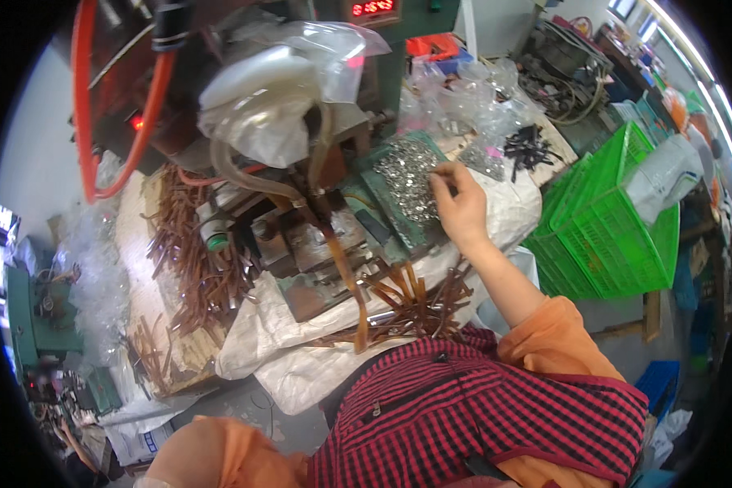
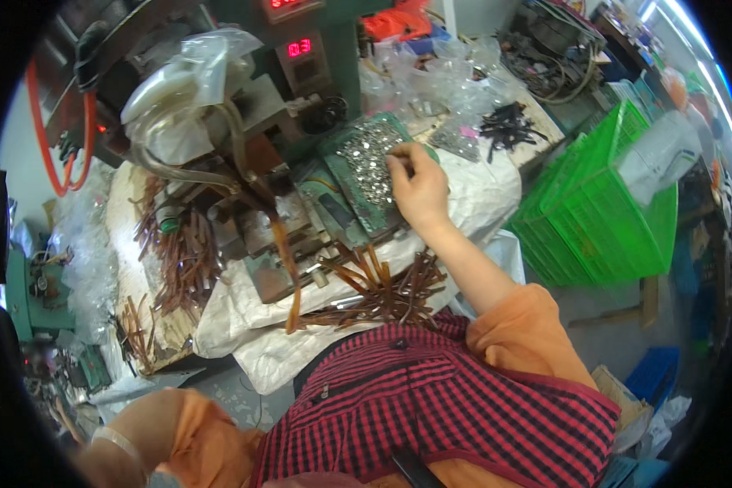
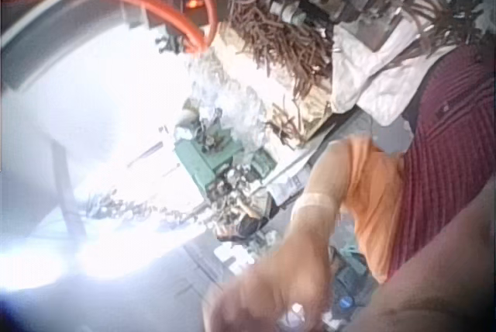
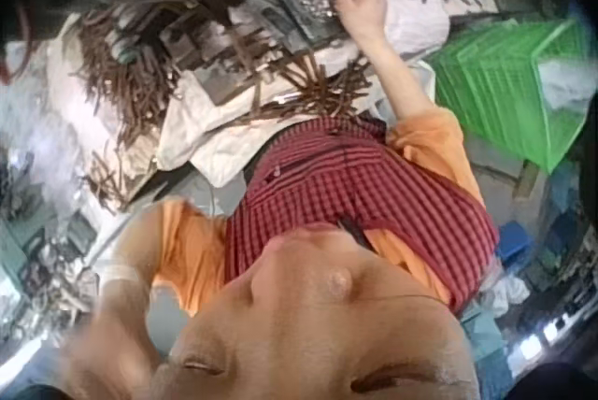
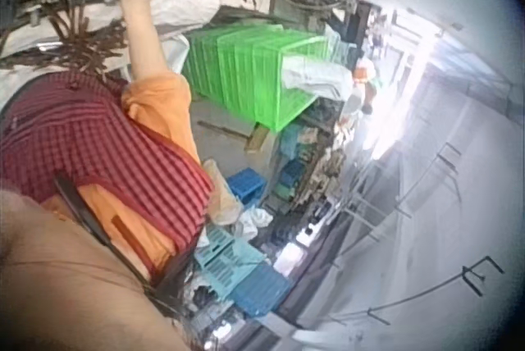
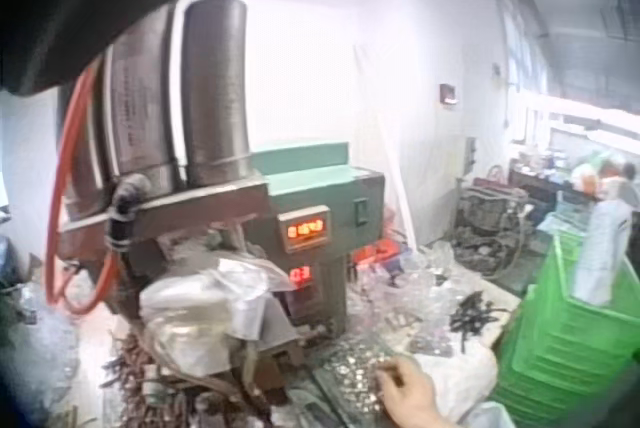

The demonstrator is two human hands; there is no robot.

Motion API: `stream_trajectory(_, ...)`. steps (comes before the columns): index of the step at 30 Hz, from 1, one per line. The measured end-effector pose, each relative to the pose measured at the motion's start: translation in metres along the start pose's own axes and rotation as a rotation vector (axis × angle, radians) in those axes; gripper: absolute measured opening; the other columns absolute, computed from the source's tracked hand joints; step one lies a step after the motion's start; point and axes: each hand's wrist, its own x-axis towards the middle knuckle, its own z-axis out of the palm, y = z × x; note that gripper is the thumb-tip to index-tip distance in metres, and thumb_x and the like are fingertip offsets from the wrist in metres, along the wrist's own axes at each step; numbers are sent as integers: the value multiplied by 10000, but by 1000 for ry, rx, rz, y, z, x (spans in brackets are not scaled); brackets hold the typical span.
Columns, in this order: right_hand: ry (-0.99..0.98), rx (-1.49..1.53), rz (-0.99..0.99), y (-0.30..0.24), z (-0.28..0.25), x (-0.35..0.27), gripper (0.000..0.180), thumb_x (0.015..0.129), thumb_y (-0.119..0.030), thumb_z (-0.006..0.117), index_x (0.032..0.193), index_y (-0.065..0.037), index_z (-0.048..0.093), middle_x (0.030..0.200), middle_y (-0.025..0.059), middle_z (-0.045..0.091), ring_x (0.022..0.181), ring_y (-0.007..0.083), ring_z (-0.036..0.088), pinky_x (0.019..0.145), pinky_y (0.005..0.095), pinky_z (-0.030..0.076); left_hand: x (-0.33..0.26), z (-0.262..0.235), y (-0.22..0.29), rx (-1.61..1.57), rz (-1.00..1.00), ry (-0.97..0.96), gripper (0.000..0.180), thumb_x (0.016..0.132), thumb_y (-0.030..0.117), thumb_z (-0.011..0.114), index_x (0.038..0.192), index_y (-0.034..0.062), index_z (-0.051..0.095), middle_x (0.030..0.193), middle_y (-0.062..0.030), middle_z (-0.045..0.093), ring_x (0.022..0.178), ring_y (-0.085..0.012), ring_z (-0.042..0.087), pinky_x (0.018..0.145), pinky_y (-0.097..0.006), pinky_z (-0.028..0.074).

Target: The person repeatedly picks up brown plastic strips and small metal components, inserts them into a press machine, and removes the assembled pieces. The process is continuous and repetitive, with the person handling items one at a time and placing finished units aside.

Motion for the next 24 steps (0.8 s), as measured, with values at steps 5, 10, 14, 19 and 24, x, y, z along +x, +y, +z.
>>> stream_trajectory(5,-21,170,62,2,13,-5,190,882,-107,712,1052,-28,678,853,83,718,766,154,673,710,284,518,10,14,6,50,18,-210,247,783,29,685,1020,78,734,1044,-95,717,841,-241,659,737,-356,524)
stream_trajectory(10,-130,220,149,-12,19,-8,140,909,-76,688,1019,10,696,901,52,727,847,100,667,773,243,511,9,21,4,69,29,-215,260,767,1,677,1001,92,742,1074,-97,703,890,-260,640,793,-367,508)
stream_trajectory(14,-126,43,96,-11,19,-1,157,929,-71,662,1061,8,693,919,44,723,838,104,646,765,238,498,-1,9,1,39,-3,120,276,753,-22,670,986,104,748,1099,-98,692,928,-275,625,838,-376,496)
stream_trajectory(19,-25,33,-120,19,10,-8,132,913,-63,667,1030,-7,689,941,67,698,877,127,637,811,269,496,-8,47,-85,272,-317,760,300,737,-51,661,967,118,755,1129,-99,678,977,-294,606,894,-387,480)
stream_trajectory(24,28,-75,-131,14,-31,-23,122,896,-19,660,1010,8,694,969,88,695,920,175,639,849,285,489,-23,99,-149,536,-472,145,330,703,-14,665,966,159,764,1194,-73,655,1047,-292,572,924,-389,465)
